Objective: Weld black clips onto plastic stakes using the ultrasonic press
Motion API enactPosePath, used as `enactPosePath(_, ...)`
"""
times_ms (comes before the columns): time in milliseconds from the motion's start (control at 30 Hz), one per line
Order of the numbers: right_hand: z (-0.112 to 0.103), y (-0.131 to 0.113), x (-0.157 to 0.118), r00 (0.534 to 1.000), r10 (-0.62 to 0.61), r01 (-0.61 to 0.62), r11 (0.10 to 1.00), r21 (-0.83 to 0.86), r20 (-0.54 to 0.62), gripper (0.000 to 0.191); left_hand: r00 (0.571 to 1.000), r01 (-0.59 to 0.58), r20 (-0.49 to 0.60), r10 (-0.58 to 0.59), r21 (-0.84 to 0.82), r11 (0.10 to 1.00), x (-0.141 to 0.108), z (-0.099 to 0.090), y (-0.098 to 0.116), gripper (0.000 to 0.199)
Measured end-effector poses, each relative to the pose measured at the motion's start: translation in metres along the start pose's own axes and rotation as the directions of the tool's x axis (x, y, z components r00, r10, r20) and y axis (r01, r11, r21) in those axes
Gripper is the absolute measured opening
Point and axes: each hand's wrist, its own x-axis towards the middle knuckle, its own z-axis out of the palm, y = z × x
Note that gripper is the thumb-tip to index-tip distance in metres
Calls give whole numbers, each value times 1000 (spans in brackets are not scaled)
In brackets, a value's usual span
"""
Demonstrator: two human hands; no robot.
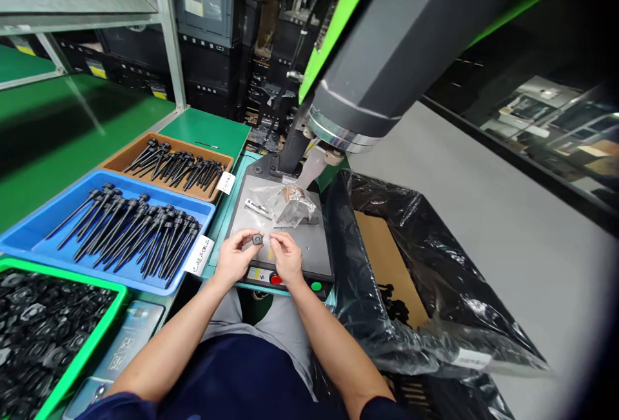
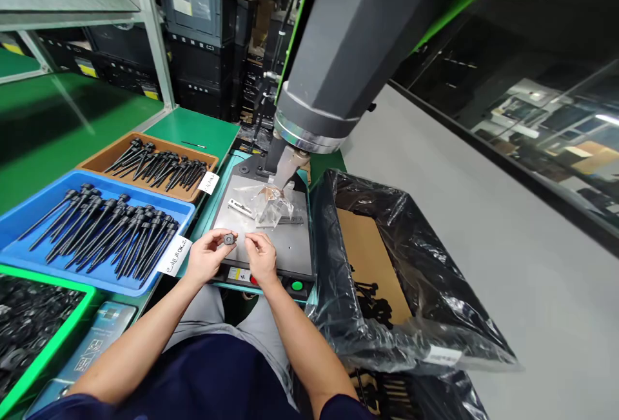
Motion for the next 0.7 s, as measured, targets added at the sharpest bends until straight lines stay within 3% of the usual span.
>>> enactPosePath(100, -5, 22, 3, 997, 28, -16, 987, -159, 70, 23, 998, -61, -25, 62, 56, 997, -5, -24, 27, 24)
enactPosePath(167, -6, 36, 4, 985, 67, -23, 966, -256, 161, 25, 982, -159, -89, 169, 108, 981, -3, -42, 47, 24)
enactPosePath(300, -5, 56, 2, 962, 110, -16, 937, -349, 252, 34, 897, -309, -223, 382, 303, 902, 5, -84, 75, 25)
enactPosePath(400, -7, 65, -2, 962, 101, -4, 933, -359, 252, 40, 832, -307, -350, 430, 355, 883, 8, -114, 79, 26)
enactPosePath(500, -9, 72, -4, 960, 104, 3, 924, -383, 258, 45, 764, -306, -514, 390, 244, 920, 7, -134, 74, 29)
enactPosePath(600, -10, 76, -5, 955, 112, 17, 905, -426, 275, 49, 721, -309, -604, 339, 157, 938, 2, -142, 69, 29)
enactPosePath(700, -8, 77, -7, 961, 95, 36, 889, -456, 261, 52, 673, -333, -644, 364, 176, 926, -2, -143, 69, 22)
